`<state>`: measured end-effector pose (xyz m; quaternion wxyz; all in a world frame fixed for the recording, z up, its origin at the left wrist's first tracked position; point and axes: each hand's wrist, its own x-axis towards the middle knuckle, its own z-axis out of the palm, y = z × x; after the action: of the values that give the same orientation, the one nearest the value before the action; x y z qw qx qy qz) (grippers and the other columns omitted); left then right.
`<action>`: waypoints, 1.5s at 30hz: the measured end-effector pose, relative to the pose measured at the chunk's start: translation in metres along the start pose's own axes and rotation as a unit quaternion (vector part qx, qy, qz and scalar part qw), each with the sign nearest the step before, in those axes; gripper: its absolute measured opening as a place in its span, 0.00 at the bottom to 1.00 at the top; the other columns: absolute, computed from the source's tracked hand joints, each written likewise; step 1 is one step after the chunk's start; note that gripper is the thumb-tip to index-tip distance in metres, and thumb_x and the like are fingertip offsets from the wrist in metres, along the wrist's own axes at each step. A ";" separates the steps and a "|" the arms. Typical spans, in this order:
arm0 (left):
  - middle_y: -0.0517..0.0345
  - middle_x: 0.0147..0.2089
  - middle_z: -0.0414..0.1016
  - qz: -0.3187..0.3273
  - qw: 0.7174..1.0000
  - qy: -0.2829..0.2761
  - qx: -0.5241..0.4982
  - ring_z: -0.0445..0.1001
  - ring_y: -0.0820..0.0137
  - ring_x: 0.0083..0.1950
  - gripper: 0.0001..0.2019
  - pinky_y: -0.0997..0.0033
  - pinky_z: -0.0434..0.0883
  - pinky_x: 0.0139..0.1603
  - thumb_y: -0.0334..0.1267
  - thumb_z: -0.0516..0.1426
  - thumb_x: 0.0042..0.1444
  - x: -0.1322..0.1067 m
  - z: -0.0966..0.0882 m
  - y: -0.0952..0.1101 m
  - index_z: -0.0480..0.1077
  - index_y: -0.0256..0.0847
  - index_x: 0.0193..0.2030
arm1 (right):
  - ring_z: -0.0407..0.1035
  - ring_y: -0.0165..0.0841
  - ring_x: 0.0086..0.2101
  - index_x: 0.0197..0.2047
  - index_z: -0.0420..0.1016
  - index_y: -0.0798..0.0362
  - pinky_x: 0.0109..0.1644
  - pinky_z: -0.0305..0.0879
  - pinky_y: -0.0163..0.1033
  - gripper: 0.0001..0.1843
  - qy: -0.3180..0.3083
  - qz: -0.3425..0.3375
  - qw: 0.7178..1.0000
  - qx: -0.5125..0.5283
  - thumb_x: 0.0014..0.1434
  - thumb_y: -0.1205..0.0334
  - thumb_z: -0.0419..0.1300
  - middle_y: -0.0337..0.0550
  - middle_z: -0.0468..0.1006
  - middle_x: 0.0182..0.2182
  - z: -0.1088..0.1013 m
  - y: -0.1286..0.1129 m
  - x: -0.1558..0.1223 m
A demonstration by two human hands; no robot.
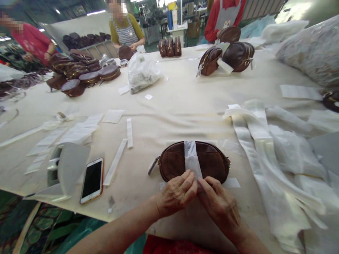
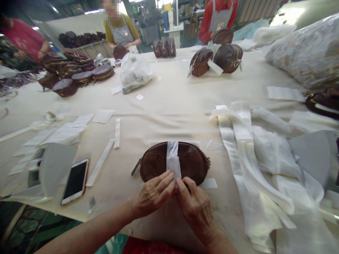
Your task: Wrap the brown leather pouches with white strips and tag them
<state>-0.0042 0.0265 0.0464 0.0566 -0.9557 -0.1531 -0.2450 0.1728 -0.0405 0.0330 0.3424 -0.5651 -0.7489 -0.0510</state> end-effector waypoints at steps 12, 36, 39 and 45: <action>0.36 0.52 0.70 -0.046 0.994 -0.028 -0.098 0.66 0.57 0.59 0.19 0.58 0.71 0.58 0.34 0.51 0.60 0.000 -0.006 0.000 0.62 0.23 0.54 | 0.74 0.31 0.32 0.50 0.74 0.53 0.35 0.69 0.32 0.14 0.000 -0.015 1.000 -0.006 0.62 0.67 0.55 0.49 0.77 0.39 0.005 0.003 -0.005; 0.43 0.50 0.72 -0.072 0.997 0.026 -0.015 0.69 0.58 0.55 0.12 0.66 0.73 0.44 0.31 0.46 0.64 -0.001 0.006 0.009 0.68 0.32 0.47 | 0.72 0.32 0.32 0.36 0.76 0.51 0.33 0.70 0.34 0.13 -0.001 0.062 0.986 0.158 0.57 0.72 0.51 0.44 0.76 0.32 0.009 -0.011 -0.042; 0.42 0.49 0.72 -0.064 0.997 0.038 0.004 0.70 0.58 0.55 0.12 0.65 0.73 0.44 0.31 0.46 0.64 0.001 0.006 0.009 0.68 0.32 0.46 | 0.72 0.31 0.31 0.36 0.76 0.52 0.34 0.70 0.34 0.17 0.021 0.000 0.985 0.172 0.58 0.76 0.48 0.43 0.79 0.31 0.001 -0.007 -0.038; 0.39 0.50 0.71 -0.061 0.998 0.030 0.019 0.67 0.57 0.58 0.12 0.63 0.71 0.48 0.30 0.46 0.63 -0.003 0.010 0.011 0.68 0.31 0.47 | 0.74 0.33 0.32 0.42 0.76 0.52 0.38 0.72 0.35 0.19 -0.001 -0.085 0.983 0.163 0.57 0.77 0.49 0.44 0.81 0.32 -0.019 -0.003 -0.041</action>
<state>0.0014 0.0172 0.0363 0.0640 -0.9356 -0.2137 -0.2737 0.1842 -0.0840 0.0253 0.4232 -0.4359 -0.7931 0.0436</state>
